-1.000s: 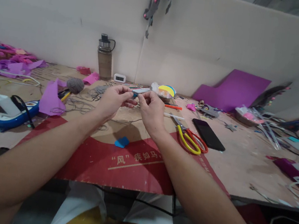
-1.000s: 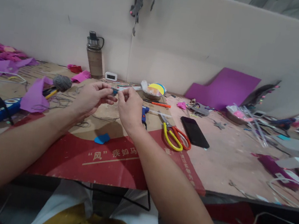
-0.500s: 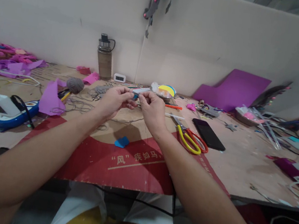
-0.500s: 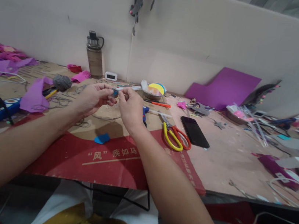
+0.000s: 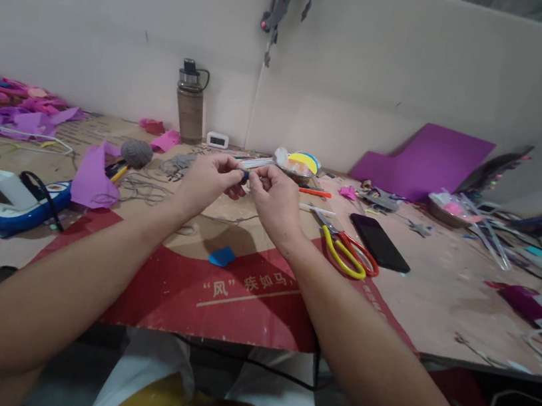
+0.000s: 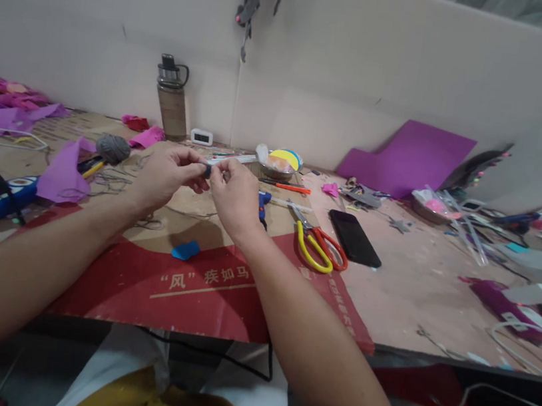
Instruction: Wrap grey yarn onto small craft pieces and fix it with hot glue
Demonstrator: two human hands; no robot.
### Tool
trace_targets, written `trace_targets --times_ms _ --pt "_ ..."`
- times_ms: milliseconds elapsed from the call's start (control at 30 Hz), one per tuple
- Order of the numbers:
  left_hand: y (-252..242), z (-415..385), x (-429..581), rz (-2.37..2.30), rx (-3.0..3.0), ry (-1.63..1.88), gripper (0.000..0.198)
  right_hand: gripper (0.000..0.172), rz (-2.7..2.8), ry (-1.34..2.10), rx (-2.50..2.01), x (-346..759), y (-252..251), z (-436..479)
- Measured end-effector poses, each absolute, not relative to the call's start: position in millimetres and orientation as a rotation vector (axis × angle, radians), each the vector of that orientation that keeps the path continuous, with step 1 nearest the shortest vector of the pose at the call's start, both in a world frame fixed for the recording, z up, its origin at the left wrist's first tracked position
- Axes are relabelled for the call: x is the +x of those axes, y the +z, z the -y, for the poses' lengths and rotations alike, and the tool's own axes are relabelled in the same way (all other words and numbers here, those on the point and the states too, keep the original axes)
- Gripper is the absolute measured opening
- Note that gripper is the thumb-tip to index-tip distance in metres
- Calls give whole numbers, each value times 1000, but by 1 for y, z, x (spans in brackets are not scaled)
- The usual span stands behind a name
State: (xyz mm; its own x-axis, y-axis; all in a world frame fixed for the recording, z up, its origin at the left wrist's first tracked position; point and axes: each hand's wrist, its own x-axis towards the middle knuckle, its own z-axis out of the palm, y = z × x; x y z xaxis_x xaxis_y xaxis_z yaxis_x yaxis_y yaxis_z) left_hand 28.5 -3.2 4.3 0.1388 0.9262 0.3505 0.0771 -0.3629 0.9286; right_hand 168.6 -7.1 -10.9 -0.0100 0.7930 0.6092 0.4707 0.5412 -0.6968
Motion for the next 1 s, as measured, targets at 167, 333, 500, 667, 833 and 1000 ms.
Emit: trace_targets --times_ms 167,333,500,667,833,1000 --pt "6 -2 23 -908 1377 1188 5 14 1638 390 -1074 169 -11 7" --pt "7 -8 14 -849 1352 1057 11 14 1627 403 -1090 173 -12 5" --pt "4 -8 16 -950 1595 1152 13 13 1660 387 -1080 174 -14 5" --pt "5 -5 18 -1040 1775 1180 12 13 1714 396 -1044 173 -13 8" --pt "4 -6 17 -1065 1711 1219 11 23 1702 600 -978 176 -15 2" --pt "3 -7 17 -1059 1711 1219 11 23 1654 730 -979 176 -14 2"
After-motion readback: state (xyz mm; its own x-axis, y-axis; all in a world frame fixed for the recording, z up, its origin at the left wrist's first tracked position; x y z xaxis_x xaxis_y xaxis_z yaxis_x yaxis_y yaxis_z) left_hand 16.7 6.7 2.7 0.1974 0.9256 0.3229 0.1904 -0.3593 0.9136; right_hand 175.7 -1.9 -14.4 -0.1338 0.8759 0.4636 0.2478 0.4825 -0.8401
